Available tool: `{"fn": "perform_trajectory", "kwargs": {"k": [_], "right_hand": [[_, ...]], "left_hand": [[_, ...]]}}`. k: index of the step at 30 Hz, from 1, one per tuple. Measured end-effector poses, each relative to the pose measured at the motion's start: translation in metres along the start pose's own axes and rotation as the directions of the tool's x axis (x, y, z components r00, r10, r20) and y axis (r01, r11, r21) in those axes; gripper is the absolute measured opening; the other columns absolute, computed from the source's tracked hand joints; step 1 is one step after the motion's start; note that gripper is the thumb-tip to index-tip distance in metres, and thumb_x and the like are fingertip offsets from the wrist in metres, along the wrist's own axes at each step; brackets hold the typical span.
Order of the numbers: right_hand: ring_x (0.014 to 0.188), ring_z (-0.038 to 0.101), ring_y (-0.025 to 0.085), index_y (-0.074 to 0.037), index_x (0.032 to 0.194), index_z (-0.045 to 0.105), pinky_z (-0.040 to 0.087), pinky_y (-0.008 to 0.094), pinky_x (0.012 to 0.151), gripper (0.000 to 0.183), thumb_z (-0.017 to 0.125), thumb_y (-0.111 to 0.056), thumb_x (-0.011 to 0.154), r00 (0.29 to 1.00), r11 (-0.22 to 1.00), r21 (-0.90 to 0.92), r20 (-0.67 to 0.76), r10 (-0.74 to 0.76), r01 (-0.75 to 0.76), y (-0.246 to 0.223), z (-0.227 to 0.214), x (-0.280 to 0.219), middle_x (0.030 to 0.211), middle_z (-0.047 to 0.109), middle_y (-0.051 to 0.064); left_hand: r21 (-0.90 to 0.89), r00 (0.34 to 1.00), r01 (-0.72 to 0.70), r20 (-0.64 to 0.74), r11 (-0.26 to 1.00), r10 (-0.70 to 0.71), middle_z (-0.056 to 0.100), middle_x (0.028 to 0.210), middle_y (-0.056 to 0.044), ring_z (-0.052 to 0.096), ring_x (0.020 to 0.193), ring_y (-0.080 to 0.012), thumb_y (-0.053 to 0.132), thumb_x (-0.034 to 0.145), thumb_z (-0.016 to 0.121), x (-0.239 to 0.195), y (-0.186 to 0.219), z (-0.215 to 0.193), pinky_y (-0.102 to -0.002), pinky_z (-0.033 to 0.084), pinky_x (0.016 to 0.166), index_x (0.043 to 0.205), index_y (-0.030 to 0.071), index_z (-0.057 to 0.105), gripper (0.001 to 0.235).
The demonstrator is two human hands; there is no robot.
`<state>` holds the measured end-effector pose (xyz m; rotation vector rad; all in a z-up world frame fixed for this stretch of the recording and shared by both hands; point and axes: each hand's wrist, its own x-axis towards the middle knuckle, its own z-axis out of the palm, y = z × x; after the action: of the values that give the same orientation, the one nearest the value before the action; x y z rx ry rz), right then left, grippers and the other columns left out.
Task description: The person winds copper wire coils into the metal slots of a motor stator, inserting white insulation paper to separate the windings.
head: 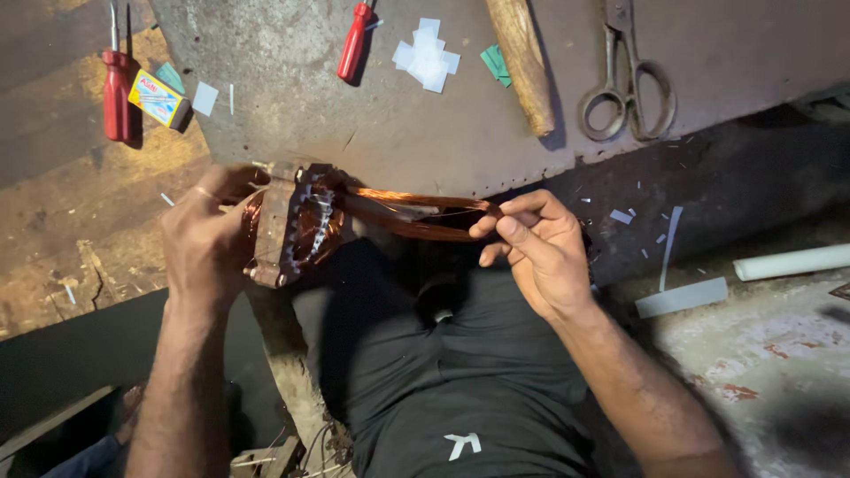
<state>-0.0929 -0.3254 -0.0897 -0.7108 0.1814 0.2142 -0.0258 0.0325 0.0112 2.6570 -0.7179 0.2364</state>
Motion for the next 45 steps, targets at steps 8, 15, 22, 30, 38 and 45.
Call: {"fn": "perform_trajectory", "kwargs": {"k": [8,15,22,30,38,45], "right_hand": [[0.103,0.073,0.027,-0.003,0.115,0.063,0.061,0.038,0.074,0.012,0.061,0.000,0.104,1.000,1.000,-0.003,0.003,-0.003,0.003,0.000,-0.002,0.002,0.115,0.072,0.019],[0.103,0.073,0.027,-0.003,0.115,0.064,0.061,0.038,0.074,0.011,0.062,0.001,0.104,1.000,1.000,0.003,0.013,0.004,-0.004,-0.001,-0.002,0.003,0.114,0.072,0.019],[0.102,0.073,0.028,-0.002,0.111,0.064,0.061,0.040,0.076,0.010,0.062,0.003,0.103,0.999,1.000,0.010,0.053,-0.003,0.002,-0.004,-0.004,0.005,0.111,0.072,0.017],[0.103,0.072,0.030,-0.002,0.119,0.062,0.059,0.042,0.083,0.016,0.063,-0.001,0.103,0.984,0.994,0.096,0.176,0.030,-0.048,-0.024,-0.017,0.004,0.107,0.071,0.019],[0.104,0.070,0.027,-0.004,0.121,0.061,0.058,0.043,0.086,0.018,0.064,0.003,0.104,0.988,1.000,0.028,0.156,0.009,-0.013,-0.013,-0.029,0.006,0.107,0.070,0.016],[0.097,0.074,0.030,-0.003,0.107,0.065,0.062,0.042,0.075,0.011,0.064,0.005,0.100,0.995,0.998,0.043,0.100,0.032,-0.036,-0.005,-0.031,0.011,0.102,0.074,0.019]], "left_hand": [[0.211,0.973,-0.214,-0.041,0.954,0.228,0.073,0.118,-0.013,0.073,0.087,-0.0249,0.000,0.085,0.073,-0.001,-0.013,0.008,-0.035,0.056,0.066,0.095,0.002,0.073,0.010],[0.273,0.972,-0.235,0.056,0.933,0.228,0.074,0.115,-0.011,0.072,0.086,-0.0231,-0.002,0.086,0.077,0.002,-0.022,0.010,-0.035,0.055,0.066,0.102,-0.005,0.075,0.017],[-0.510,0.961,0.277,0.166,0.815,-0.223,0.067,0.127,-0.008,0.068,0.115,-0.0197,0.003,0.076,0.076,0.034,0.006,-0.016,-0.032,0.057,0.100,0.110,0.004,0.065,0.035],[-0.570,0.924,0.339,0.353,0.749,-0.150,0.075,0.120,-0.009,0.070,0.114,-0.0215,0.003,0.082,0.078,0.055,0.007,-0.004,-0.036,0.056,0.101,0.126,0.008,0.071,0.045],[-0.514,0.897,0.363,0.418,0.777,-0.143,0.075,0.119,-0.009,0.071,0.112,-0.0208,-0.006,0.082,0.071,0.054,-0.013,-0.002,-0.035,0.056,0.097,0.128,0.014,0.072,0.051],[-0.346,0.945,0.280,0.261,0.895,-0.195,0.073,0.122,-0.011,0.071,0.108,-0.0213,-0.010,0.094,0.065,0.073,-0.001,-0.028,-0.034,0.058,0.089,0.118,0.006,0.073,0.029]]}}
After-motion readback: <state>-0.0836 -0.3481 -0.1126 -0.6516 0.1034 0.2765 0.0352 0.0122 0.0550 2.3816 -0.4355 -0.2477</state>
